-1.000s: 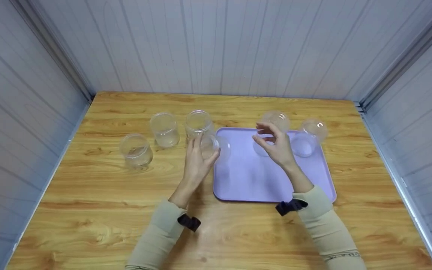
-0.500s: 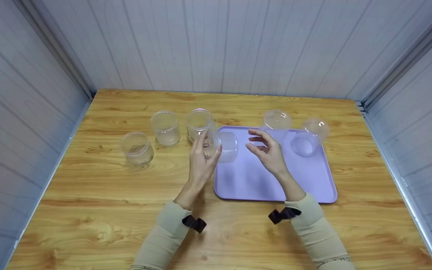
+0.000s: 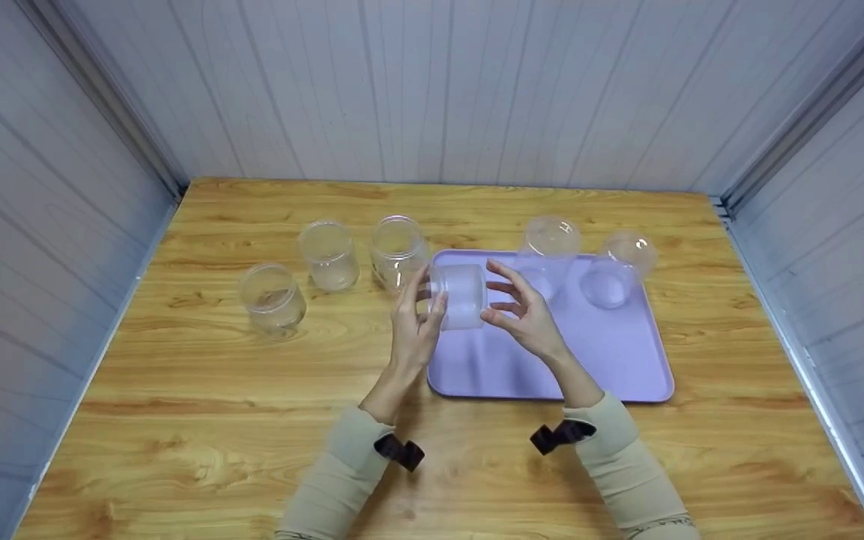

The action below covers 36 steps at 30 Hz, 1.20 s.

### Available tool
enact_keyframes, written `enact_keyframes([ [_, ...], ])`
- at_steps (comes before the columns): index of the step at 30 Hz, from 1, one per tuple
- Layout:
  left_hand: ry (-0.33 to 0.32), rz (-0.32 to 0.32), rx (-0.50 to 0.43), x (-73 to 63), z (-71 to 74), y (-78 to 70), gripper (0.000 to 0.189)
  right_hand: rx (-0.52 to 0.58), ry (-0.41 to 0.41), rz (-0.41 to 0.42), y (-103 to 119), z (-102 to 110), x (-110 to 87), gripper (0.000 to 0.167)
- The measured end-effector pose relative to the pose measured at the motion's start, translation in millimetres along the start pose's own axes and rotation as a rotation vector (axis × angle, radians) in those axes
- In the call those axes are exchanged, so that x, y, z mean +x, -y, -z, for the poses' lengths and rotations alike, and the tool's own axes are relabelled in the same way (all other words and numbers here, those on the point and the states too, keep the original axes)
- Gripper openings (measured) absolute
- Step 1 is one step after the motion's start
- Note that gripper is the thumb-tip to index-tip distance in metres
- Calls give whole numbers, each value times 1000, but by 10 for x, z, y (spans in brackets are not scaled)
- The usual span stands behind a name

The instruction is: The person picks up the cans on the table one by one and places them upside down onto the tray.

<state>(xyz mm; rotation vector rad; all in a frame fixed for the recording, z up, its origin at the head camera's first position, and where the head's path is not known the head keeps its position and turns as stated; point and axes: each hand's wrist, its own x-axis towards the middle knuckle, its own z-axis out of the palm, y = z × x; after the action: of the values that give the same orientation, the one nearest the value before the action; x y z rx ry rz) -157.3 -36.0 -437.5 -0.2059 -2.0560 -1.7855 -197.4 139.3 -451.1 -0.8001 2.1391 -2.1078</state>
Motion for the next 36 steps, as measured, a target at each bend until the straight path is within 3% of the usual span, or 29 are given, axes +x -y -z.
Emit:
enact_keyframes([
  [6, 8, -49, -59, -37, -38, -28, 48, 97, 87, -42, -5, -6, -13, 76],
  [12, 34, -35, -103, -73, -62, 25, 49, 197, 136, -71, 0, -30, -30, 82],
  [28, 117, 24, -131, -45, 2, 99, 44, 166, 16, -81, -67, -136, -36, 71],
  [34, 160, 24, -123, 5, 34, 138, 44, 91, -32, -121, -7, -132, -5, 70],
  [36, 173, 21, -118, 33, 43, 213, 43, 47, -49, -131, 65, -143, 9, 69],
])
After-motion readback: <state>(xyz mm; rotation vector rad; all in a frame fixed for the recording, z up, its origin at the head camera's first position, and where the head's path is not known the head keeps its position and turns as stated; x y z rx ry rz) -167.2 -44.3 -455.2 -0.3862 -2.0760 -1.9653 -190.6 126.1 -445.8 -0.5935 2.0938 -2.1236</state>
